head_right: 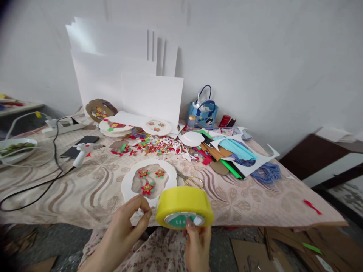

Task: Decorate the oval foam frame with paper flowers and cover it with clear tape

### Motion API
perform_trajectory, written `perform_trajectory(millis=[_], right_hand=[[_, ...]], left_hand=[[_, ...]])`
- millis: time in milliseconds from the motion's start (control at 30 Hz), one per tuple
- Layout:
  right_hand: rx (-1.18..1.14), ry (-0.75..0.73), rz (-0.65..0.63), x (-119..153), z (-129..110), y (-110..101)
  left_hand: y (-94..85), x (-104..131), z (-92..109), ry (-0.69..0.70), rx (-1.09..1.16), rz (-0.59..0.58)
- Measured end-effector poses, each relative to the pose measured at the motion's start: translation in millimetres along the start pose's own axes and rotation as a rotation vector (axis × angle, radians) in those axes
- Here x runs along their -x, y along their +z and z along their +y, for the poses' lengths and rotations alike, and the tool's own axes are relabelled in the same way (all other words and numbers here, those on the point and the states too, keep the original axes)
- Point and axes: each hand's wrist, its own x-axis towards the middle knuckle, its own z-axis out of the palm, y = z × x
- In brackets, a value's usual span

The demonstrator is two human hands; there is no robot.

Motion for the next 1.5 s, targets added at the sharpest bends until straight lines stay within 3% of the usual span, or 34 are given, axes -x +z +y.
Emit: perform_trajectory(millis=[100, 200, 700, 867, 1033, 1300, 1500], right_hand=[[-0.02, 0.064, -0.016, 0, 3, -2], [0.022, 0.06, -0.012, -1, 5, -5], [0.098, 0.006, 0.019, 0, 2, -5], [0.114, 0.0, 0.036, -1, 2, -7], [0.172, -0.038, -0.035, 0, 6, -9], [-0.036, 0.067, 0.046, 9, -6, 11], [-0.111, 0.109, 0.011, 8, -1, 7]], left_hand=[[-1.5, 1, -3, -0.072, 0.106, -0.038], [-1.4, 2, -6, -0.061, 0.095, -0.045], [8.2, 6, -8, 0.181, -0.353, 0.117], [7.3, 6, -6, 0.231, -0.424, 0.108], [6.4, 6, 0, 0.235, -0.418, 0.074], [10.8, 9, 1, 0.16, -0.249, 0.114], [11.8, 11, 2, -0.131, 0.2, 0.05]])
